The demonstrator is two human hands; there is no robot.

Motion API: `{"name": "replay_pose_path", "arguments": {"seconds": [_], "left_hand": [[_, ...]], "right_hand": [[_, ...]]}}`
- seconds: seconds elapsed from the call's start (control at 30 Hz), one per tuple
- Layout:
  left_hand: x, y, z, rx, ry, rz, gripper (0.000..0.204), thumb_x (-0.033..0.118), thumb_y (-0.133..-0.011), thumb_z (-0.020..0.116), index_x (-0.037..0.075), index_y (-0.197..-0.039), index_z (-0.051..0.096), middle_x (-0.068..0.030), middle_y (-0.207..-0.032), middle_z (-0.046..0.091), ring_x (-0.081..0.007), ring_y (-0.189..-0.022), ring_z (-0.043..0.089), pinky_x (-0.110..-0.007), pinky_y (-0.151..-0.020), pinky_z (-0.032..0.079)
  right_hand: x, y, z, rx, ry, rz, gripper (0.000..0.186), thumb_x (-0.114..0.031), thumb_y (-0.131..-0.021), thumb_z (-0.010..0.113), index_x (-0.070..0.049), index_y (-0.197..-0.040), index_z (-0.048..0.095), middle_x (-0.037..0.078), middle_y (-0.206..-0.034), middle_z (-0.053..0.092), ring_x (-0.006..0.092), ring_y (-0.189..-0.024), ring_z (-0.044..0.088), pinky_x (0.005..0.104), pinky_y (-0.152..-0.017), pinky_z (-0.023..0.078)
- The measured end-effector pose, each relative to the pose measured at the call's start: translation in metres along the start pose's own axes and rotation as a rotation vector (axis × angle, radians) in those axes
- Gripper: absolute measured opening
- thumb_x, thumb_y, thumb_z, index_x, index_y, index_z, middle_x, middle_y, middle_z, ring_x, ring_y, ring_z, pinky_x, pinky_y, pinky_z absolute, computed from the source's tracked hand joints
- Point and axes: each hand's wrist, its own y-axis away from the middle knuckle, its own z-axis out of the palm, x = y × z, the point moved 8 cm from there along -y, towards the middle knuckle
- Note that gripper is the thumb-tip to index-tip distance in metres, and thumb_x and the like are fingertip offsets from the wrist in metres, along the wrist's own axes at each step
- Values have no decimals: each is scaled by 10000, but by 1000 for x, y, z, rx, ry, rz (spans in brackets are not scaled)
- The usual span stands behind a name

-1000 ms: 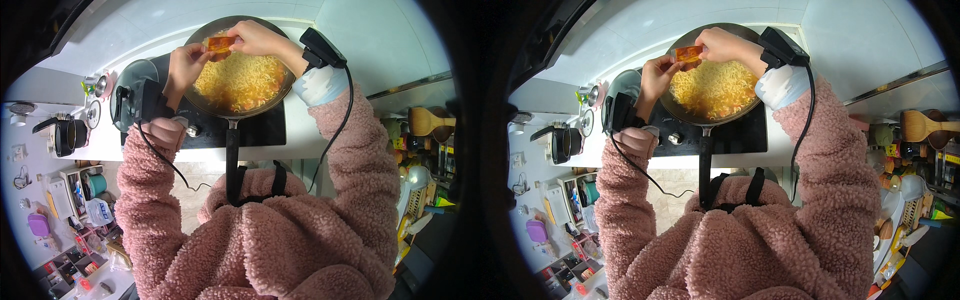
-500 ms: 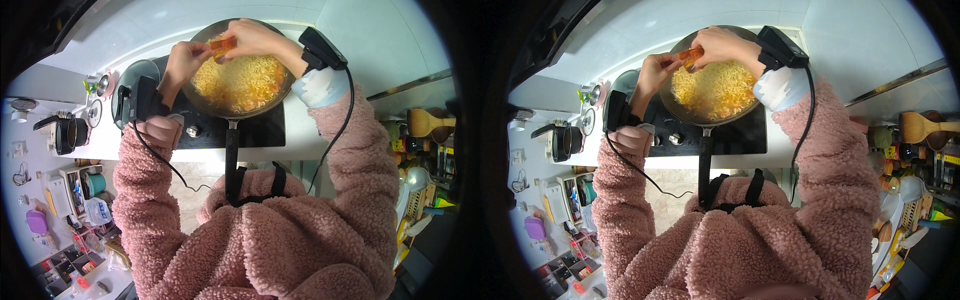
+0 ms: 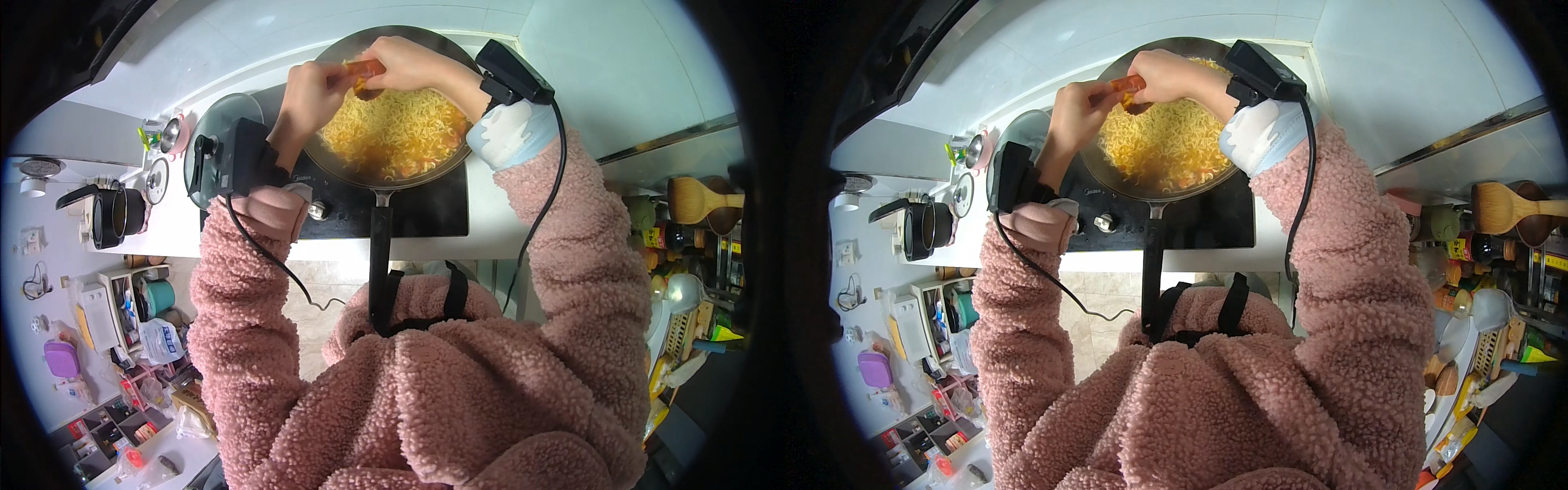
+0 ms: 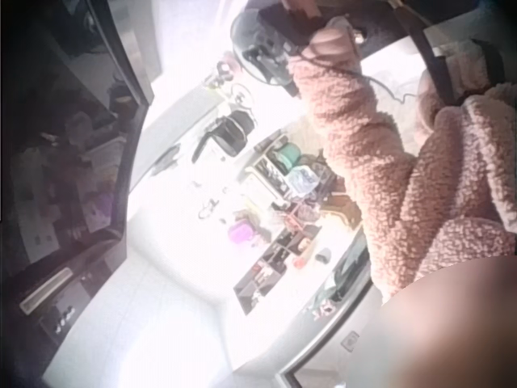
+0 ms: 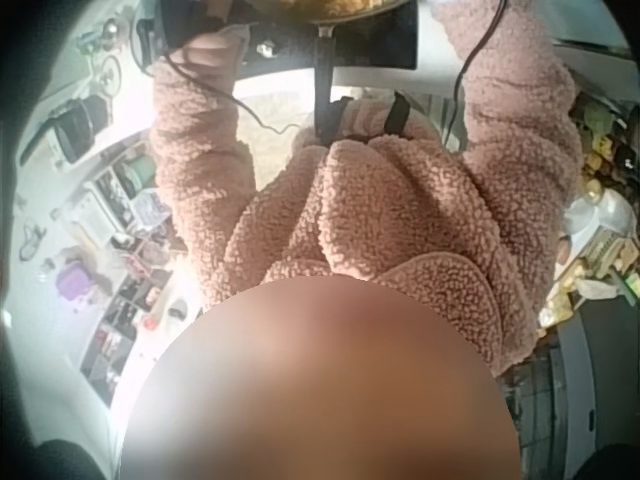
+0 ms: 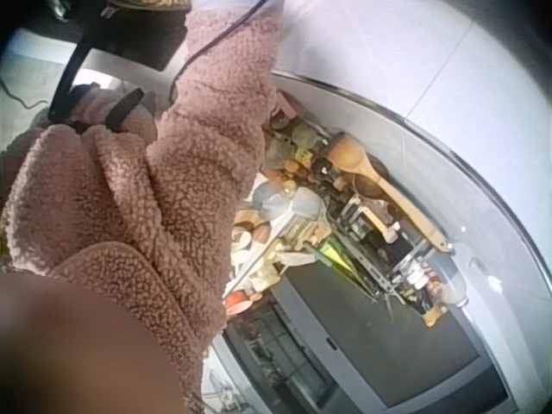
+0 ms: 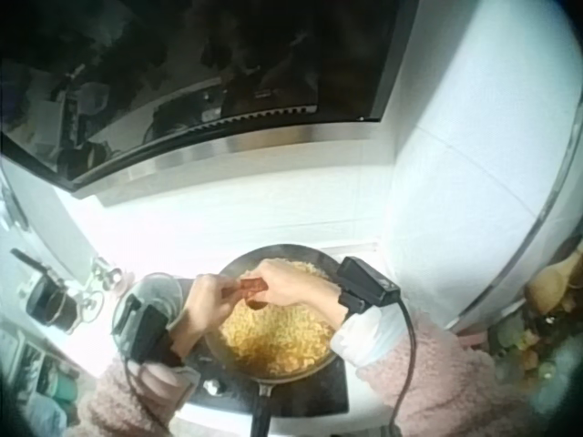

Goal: The person stirs noodles in a pan on a gas stove using chopsticks, adds water from a measuring cup, and pours seasoning from a packet into the pan. The person then covers the pan with a lid and briefly stirs a bowl of beaten eggs.

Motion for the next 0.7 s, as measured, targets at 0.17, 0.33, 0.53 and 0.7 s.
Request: {"name": "replay_pose_path", "arguments": {"seconds": [0.17, 0.33, 0.53, 0.7], "left_hand": [[-2, -3, 3, 34, -1, 4, 163, 156, -798, 664, 2, -851, 665, -122, -555, 540, -149, -463, 449, -294, -485, 395], [-4, -5, 6, 48, -15, 8, 172, 161, -792, 669, 4, -862, 675, -134, -564, 564, -146, -455, 469, -291, -480, 400], [-6, -4, 12, 29, -8, -25, 192, 165, -790, 673, 3, -893, 680, -132, -562, 562, -141, -460, 467, -289, -481, 401], [-7, 0, 8, 39, 2, -34, 190, 155, -799, 665, -3, -904, 677, -122, -561, 559, -125, -468, 451, -283, -480, 395]], "right_hand": [[10, 7, -6, 50, 51, 44, 257, -177, -688, 726, -1, -865, 665, 191, -775, 647, 338, -748, 629, 383, -671, 486], [14, 11, -11, 48, 54, 69, 261, -168, -707, 719, -4, -901, 663, 191, -788, 649, 335, -754, 630, 385, -681, 487], [20, 16, -10, 71, 93, 73, 255, -164, -703, 712, 18, -864, 636, 202, -738, 612, 347, -704, 594, 391, -633, 461], [12, 14, -10, 109, 135, -31, 274, -177, -685, 722, 25, -845, 629, 194, -711, 603, 349, -685, 590, 389, -612, 456]]}}
